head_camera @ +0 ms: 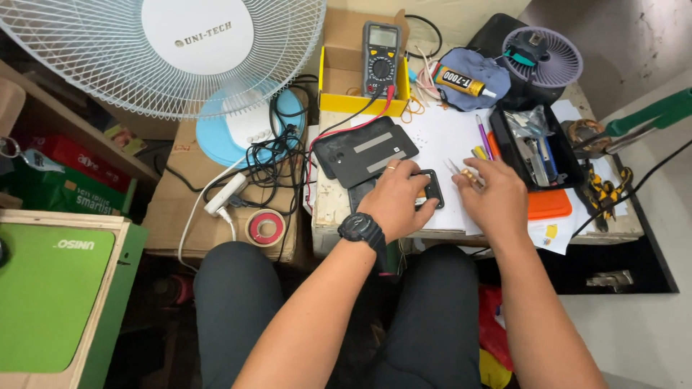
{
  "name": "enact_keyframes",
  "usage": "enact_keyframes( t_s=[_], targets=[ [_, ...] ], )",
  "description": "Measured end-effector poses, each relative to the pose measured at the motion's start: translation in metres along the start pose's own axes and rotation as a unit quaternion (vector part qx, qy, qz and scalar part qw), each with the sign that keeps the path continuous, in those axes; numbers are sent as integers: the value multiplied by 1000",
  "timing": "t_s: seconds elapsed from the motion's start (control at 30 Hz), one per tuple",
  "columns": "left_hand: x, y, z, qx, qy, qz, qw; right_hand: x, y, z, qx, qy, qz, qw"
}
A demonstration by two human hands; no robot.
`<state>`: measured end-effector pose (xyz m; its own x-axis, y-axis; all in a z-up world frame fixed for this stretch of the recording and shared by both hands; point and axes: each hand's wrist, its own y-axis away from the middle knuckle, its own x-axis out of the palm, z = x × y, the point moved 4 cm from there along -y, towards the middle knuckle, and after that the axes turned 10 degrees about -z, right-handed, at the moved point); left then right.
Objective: The person uses a screwdriver to remove screws from a black electronic device, likely a smartphone, and then uses tweezers to manipulate internal components. The person works on the device on a cluttered workbench, handling the back cover and internal parts.
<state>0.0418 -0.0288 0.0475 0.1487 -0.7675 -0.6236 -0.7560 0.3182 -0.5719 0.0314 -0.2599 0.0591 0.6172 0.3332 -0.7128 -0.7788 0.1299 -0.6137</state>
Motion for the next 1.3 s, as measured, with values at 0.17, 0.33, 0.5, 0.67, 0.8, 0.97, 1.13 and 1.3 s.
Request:
enact_keyframes(
  t_s=[0.17, 0.33, 0.5, 0.67, 0.8, 0.97, 1.13, 1.3],
  targets=[
    [5, -1, 7, -3, 30, -11, 999, -17, -11, -4, 59, -166, -22, 984],
    [4, -2, 7, -27, 36, 2, 999, -20, -14, 26, 179, -433, -18, 883],
    [4, -2, 6, -36, 36, 6, 999, 6, -7, 22, 325, -589, -8, 740],
    [2, -3, 5, -30, 30, 2, 999, 32, 13, 13, 306, -563, -23, 768],
    [5, 0, 5, -20, 33, -7, 999, 40, 23, 23, 245, -505, -37, 827],
    [7, 1, 8, -5, 37, -19, 999, 35, 25, 36, 185, -417, -52, 888],
    [15, -1, 14, -4, 27, -29, 999, 32, 25, 41, 172, -389, -50, 903],
    [18, -1, 17, 2, 19, -36, 999, 29, 25, 46, 170, -380, -46, 908]
  ],
)
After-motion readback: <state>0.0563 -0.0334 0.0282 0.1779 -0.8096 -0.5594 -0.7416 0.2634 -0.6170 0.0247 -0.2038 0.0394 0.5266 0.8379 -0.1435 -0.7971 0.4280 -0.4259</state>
